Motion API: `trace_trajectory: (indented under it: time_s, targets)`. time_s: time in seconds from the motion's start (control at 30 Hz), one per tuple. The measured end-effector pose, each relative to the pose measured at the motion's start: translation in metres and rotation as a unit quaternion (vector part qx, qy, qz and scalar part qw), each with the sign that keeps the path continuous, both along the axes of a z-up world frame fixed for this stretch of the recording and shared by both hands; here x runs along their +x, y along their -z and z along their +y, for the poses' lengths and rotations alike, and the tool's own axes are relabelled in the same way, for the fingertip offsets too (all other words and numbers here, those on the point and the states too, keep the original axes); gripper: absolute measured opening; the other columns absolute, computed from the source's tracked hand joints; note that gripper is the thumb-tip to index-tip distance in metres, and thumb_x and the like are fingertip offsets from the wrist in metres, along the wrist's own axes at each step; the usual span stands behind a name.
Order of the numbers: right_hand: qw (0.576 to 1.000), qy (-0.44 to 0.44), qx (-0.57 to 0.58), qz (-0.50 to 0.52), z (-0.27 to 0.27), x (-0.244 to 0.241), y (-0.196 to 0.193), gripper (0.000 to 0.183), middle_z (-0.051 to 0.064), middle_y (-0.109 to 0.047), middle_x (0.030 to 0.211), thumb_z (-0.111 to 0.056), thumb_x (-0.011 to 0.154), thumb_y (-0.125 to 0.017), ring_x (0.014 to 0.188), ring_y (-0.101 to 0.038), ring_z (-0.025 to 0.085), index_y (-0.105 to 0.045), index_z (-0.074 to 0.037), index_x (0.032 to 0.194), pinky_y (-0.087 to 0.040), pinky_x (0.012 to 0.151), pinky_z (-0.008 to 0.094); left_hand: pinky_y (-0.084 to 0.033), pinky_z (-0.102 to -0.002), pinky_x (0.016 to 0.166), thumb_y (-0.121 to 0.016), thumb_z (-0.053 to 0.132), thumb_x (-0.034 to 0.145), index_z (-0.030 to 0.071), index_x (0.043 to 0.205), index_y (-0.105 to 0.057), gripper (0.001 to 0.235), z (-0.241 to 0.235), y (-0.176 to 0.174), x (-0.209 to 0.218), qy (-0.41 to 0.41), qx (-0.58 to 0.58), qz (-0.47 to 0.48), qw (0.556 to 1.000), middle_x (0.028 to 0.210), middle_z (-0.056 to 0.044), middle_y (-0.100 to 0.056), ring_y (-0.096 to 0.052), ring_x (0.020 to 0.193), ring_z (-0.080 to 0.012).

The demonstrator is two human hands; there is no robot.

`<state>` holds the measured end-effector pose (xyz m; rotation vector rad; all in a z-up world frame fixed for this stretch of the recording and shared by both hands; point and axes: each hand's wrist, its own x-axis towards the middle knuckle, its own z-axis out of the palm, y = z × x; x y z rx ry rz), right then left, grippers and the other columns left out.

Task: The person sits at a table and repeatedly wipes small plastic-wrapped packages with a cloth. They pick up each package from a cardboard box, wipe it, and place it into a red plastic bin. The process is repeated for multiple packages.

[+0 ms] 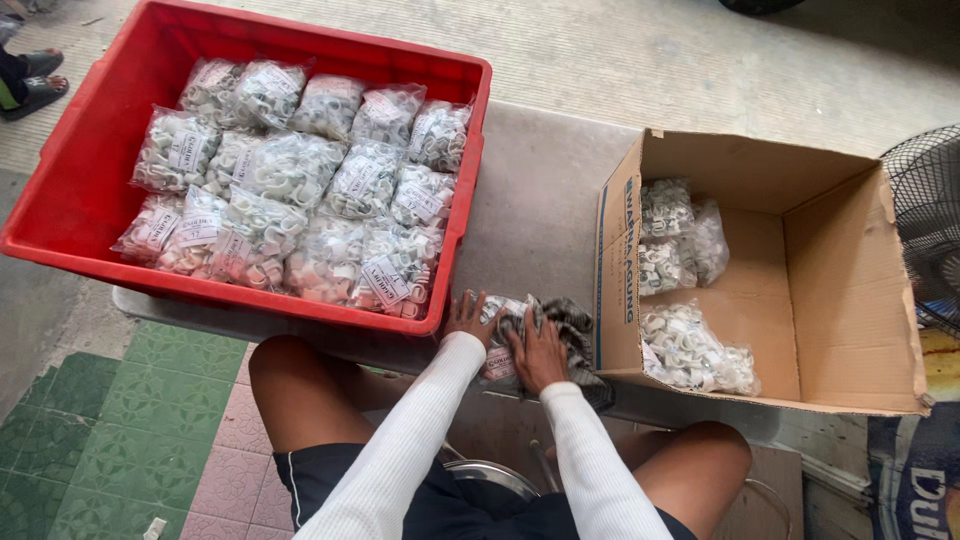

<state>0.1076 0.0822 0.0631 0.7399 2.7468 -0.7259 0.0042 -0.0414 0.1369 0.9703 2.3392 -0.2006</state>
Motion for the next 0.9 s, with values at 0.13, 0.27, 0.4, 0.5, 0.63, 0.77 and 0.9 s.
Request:
trace_trajectory:
  time_s: [0.13, 0.27, 0.4, 0.5, 0.63, 0.77, 0.9]
  targets:
    - [0.999, 0.041, 0.016, 0.027, 0.008, 0.020, 0.004, 0.080, 0.029, -0.056, 0.128, -0.064, 0.094, -0.047, 0.123, -0.055, 0.044, -0.034, -0.009, 0.151, -0.052, 0.091, 0.056, -0.006, -0.050, 0.123, -0.013, 0.057, 0.104, 0.046, 0.151, -0.027, 0.050, 0.026, 0.175, -0.024, -0.064, 0.040, 0.006, 0.997, 0.165, -0.011, -0.017, -0.013, 0.152, -0.0400]
    - [0.987, 0.097, -0.074, 0.105, 0.029, 0.017, 0.010, 0.076, 0.030, -0.063, 0.122, -0.049, 0.085, -0.069, 0.118, -0.059, 0.045, -0.051, 0.000, 0.140, -0.048, 0.098, 0.054, -0.048, -0.044, 0.098, -0.053, 0.075, 0.075, 0.011, 0.150, -0.029, 0.101, 0.029, 0.094, 0.000, -0.273, 0.168, 0.012, 0.947, 0.135, -0.020, -0.046, -0.049, 0.123, -0.0382]
    - [0.978, 0.147, -0.127, 0.081, 0.039, 0.014, 0.011, 0.073, 0.019, -0.061, 0.134, -0.049, 0.081, -0.074, 0.130, -0.054, 0.034, -0.055, -0.009, 0.140, -0.044, 0.109, 0.047, -0.054, -0.047, 0.083, -0.070, 0.072, 0.071, 0.011, 0.157, -0.013, 0.120, 0.025, 0.107, 0.008, -0.279, 0.134, 0.050, 0.950, 0.119, -0.022, -0.052, -0.053, 0.117, -0.0372]
    - [0.976, 0.153, -0.152, 0.044, 0.051, 0.006, 0.059, 0.065, 0.011, -0.061, 0.135, -0.048, 0.081, -0.071, 0.130, -0.054, 0.030, -0.057, -0.023, 0.139, -0.045, 0.109, 0.045, -0.051, -0.048, 0.084, -0.058, 0.067, 0.086, 0.011, 0.156, -0.017, 0.099, 0.034, 0.165, -0.002, -0.333, 0.177, 0.015, 0.926, 0.104, -0.021, -0.062, -0.063, 0.106, -0.0383]
    - [0.940, 0.194, -0.250, 0.127, 0.053, 0.000, 0.027, 0.057, 0.022, -0.062, 0.131, -0.029, 0.085, -0.071, 0.127, -0.054, 0.038, -0.058, -0.013, 0.138, -0.045, 0.106, 0.047, -0.050, -0.048, 0.086, -0.041, 0.062, 0.097, 0.000, 0.148, -0.033, 0.081, 0.035, 0.089, -0.009, -0.364, 0.236, 0.003, 0.901, 0.096, -0.026, -0.066, -0.065, 0.105, -0.0397]
    - [0.842, 0.253, -0.364, 0.308, 0.056, -0.005, -0.007, 0.041, 0.023, -0.062, 0.121, -0.005, 0.090, -0.054, 0.119, -0.055, 0.033, -0.062, -0.007, 0.130, -0.044, 0.104, 0.046, -0.049, -0.048, 0.092, -0.024, 0.072, 0.098, 0.008, 0.139, -0.048, 0.080, 0.036, 0.031, -0.025, -0.401, 0.389, -0.013, 0.829, 0.098, -0.024, -0.067, -0.064, 0.109, -0.0397]
    - [0.774, 0.292, -0.444, 0.345, 0.069, 0.018, -0.009, 0.037, 0.019, -0.068, 0.099, -0.012, 0.085, -0.043, 0.096, -0.064, 0.028, -0.074, -0.013, 0.105, -0.051, 0.091, 0.044, -0.050, -0.048, 0.083, -0.012, 0.067, 0.101, 0.006, 0.092, -0.064, 0.081, 0.032, 0.001, -0.026, -0.386, 0.466, -0.008, 0.796, 0.076, -0.022, -0.063, -0.066, 0.090, -0.0399]
